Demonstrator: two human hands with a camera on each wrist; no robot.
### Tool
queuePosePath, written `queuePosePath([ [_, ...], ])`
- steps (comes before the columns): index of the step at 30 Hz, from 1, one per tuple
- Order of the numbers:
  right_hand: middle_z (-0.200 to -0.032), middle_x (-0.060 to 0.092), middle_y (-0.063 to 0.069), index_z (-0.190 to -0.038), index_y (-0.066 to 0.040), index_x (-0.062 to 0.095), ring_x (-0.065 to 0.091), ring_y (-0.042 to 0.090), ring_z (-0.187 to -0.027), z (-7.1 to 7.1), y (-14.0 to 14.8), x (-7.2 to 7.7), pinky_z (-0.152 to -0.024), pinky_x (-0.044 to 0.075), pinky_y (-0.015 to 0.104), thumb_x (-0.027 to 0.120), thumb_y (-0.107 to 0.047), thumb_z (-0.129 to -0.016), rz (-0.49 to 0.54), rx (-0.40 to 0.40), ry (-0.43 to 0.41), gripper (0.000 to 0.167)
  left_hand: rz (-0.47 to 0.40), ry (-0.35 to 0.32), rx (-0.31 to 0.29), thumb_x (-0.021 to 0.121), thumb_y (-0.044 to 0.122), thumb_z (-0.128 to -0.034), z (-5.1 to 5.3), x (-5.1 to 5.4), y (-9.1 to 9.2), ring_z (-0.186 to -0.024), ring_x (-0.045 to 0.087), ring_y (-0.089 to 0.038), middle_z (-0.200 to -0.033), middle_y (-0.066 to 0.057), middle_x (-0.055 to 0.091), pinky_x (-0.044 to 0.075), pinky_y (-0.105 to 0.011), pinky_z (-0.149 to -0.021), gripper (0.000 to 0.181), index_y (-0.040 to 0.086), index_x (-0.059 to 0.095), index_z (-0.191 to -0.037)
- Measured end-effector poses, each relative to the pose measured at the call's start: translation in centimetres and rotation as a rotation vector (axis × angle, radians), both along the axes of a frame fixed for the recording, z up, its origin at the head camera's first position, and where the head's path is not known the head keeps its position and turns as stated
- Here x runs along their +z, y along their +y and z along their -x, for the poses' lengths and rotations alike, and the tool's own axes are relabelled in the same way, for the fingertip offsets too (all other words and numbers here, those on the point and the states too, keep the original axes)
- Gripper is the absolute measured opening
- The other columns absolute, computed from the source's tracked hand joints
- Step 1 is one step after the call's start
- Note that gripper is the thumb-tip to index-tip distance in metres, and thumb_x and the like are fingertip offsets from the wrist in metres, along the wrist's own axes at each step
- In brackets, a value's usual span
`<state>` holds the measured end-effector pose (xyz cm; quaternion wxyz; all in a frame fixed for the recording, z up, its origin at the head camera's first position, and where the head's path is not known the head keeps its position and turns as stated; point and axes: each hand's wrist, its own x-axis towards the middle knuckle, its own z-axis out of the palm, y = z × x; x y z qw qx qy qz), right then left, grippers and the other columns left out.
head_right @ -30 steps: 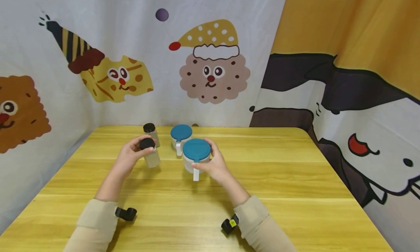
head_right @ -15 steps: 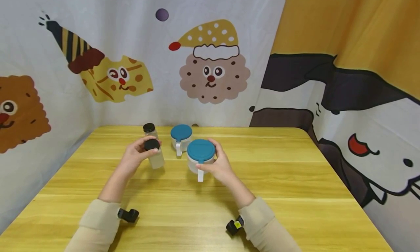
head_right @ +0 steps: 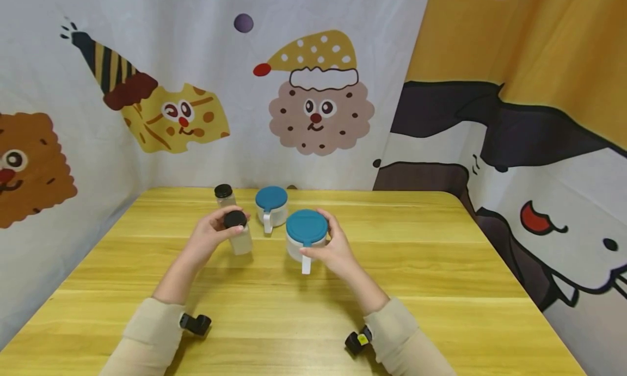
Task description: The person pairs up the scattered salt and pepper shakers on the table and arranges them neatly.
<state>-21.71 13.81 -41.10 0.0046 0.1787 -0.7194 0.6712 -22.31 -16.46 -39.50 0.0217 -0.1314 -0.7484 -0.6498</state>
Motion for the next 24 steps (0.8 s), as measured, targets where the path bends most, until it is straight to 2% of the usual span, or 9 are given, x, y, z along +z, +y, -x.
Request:
queuePosePath([
  [12, -0.141, 0.041, 0.022, -0.147, -0.003, 0.029, 0.039, 0.034, -0.127, -0.2, 1.0, -0.3, -0.101, 0.031, 0.056, 0.078, 0.005, -0.072, -0.003, 0.008, 0.027, 0.09, 0.006, 0.024, -0.048, 0.074, 0.014, -0.0852, -0.2, -0.1, 1.0, -0.1, 0.059, -0.028, -0.121, -0.014, 0.06, 0.05, -0.034, -0.082, 0.045, 0.008, 0.059, -0.127],
  [19, -0.141, 0.041, 0.022, -0.147, -0.003, 0.028, 0.04, 0.034, -0.126, -0.4, 1.5, -0.3, -0.098, 0.032, 0.056, 0.076, 0.007, -0.073, -0.011, 0.009, 0.043, 0.089, -0.016, 0.046, -0.119, 0.071, 0.008, -0.0873, -0.3, -0.2, 1.8, -0.099, 0.057, -0.028, -0.123, -0.018, 0.056, 0.05, -0.033, -0.08, 0.043, 0.002, 0.056, -0.127],
  [24, -0.141, 0.04, 0.022, -0.147, -0.002, 0.028, 0.039, 0.033, -0.126, -0.6, 2.0, -0.4, -0.099, 0.032, 0.055, 0.076, 0.008, -0.072, -0.018, 0.003, 0.039, 0.09, -0.009, 0.043, -0.15, 0.07, 0.01, -0.0881, -0.2, -0.4, 2.3, -0.099, 0.058, -0.028, -0.125, -0.019, 0.056, 0.051, -0.031, -0.079, 0.043, 0.001, 0.056, -0.127],
])
